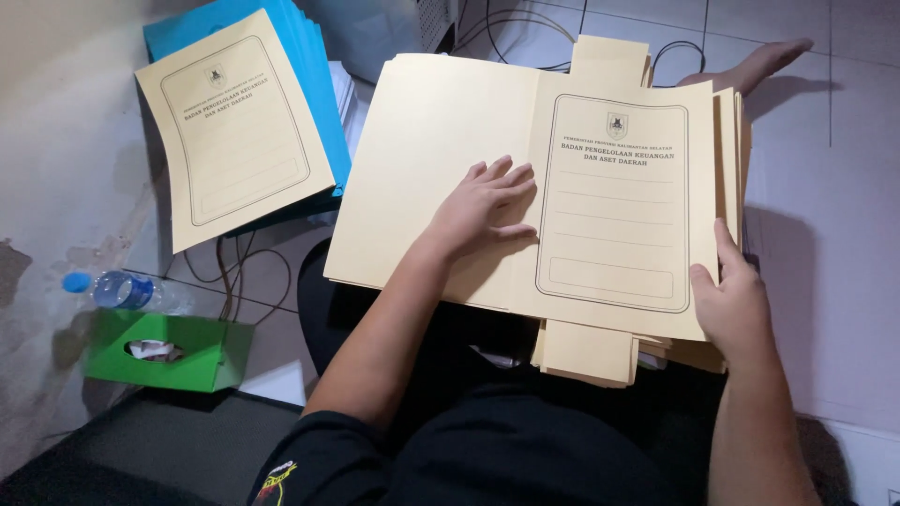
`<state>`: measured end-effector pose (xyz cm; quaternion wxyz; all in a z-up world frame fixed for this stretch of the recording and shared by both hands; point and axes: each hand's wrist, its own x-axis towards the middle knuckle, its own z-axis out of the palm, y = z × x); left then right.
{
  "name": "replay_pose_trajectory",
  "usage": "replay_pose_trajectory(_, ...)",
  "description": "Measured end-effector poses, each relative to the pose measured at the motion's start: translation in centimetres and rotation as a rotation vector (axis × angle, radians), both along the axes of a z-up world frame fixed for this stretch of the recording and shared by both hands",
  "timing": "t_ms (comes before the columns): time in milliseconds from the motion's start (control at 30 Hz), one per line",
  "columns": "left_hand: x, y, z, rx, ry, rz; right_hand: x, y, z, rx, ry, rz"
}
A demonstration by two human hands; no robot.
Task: The person sits on the floor and folds a stack of beige file folders. They open each folder, smooth the creases with their hands, and fold the flaps inward to close them.
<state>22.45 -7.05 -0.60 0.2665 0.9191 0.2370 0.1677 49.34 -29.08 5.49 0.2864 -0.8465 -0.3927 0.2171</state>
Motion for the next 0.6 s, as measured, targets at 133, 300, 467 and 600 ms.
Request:
replay_pose_trajectory(133,0.0,0.1,0.0,0.024,-0.023,-0.025,0.5,0.1,-0.4,0.058,-0.016,0.07)
replay_pose_trajectory(300,0.0,0.2,-0.2,-0.011,0.009,0.007,0.7,1.2,1.8,0.35,0.73,0.004)
replay_pose_trajectory(467,0.7,0.7,-2.8,-0.006,0.045,0.084,-0.1,2.6,2.8,0.278,0.655,0.178)
replay_pose_trajectory(600,1.4,0.9,-5.0,0.118,0.041,0.134,-3.5,5.5,-0.1,0.096,0.379,0.338)
